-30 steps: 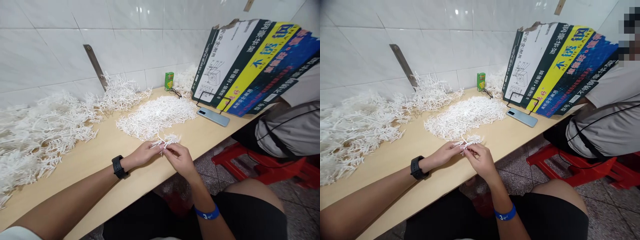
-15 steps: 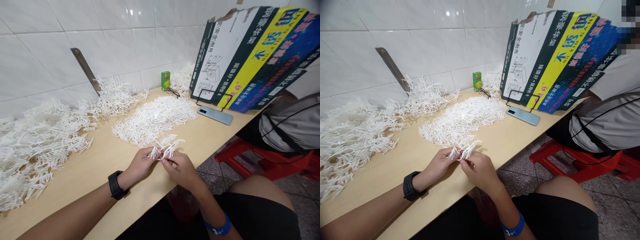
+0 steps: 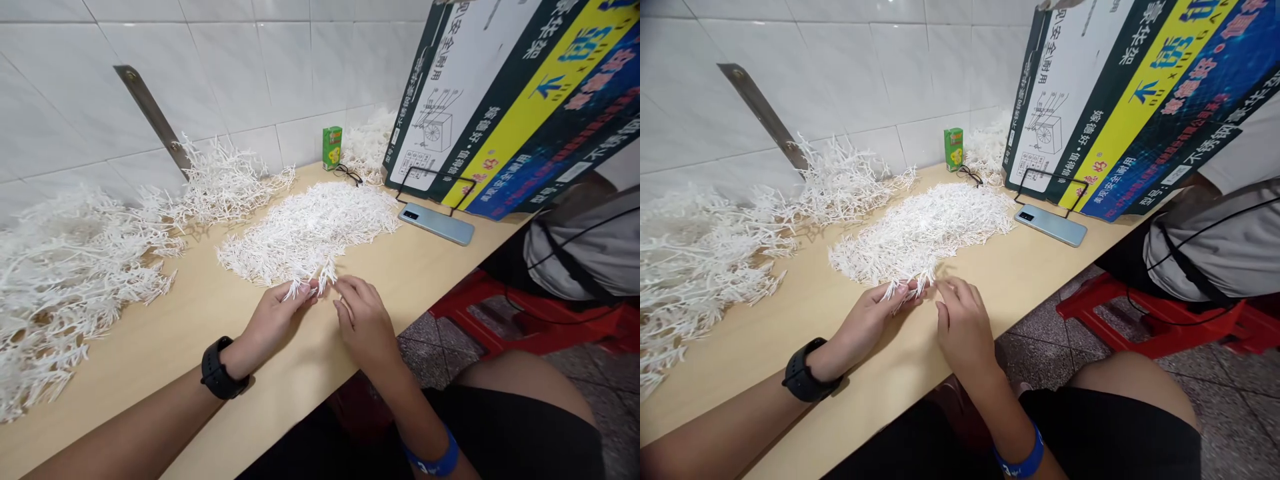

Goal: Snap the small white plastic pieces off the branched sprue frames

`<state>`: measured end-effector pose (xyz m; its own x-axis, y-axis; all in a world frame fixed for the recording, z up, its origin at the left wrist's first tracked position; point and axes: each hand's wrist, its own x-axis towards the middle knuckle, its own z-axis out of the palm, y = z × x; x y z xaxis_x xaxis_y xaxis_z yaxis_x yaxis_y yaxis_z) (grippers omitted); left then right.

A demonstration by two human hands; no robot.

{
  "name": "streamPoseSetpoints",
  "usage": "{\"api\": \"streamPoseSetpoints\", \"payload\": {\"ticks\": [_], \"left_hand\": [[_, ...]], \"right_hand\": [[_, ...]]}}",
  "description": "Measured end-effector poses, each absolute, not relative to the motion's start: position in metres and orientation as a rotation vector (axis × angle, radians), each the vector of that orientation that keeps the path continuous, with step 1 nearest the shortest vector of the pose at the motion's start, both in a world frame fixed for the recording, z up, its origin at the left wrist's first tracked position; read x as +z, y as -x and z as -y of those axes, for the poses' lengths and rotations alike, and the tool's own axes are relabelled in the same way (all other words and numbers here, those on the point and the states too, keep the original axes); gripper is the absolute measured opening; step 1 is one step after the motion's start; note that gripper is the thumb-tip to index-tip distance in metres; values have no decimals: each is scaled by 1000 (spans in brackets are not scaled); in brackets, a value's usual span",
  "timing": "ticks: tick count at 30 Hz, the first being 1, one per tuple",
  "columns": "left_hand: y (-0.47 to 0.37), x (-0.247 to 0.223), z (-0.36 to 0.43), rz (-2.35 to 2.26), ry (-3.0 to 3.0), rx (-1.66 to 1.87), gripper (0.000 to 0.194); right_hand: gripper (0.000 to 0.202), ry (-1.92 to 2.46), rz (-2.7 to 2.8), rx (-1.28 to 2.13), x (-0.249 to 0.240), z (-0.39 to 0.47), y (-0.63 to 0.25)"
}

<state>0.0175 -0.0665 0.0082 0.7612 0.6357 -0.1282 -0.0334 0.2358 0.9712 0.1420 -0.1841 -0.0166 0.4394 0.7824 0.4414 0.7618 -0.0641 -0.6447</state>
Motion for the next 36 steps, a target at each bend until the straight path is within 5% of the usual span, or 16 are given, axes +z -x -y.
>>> {"api": "streamPoseSetpoints", "payload": {"ticks": [16, 36], "left_hand": [[-12, 15, 71, -374, -1664, 367, 35], [-12, 5, 63, -528, -1168, 504, 25]], "right_hand": [[18, 1513, 1254, 324, -7, 186, -136], [21, 1681, 1206, 21, -15, 185, -135]]}}
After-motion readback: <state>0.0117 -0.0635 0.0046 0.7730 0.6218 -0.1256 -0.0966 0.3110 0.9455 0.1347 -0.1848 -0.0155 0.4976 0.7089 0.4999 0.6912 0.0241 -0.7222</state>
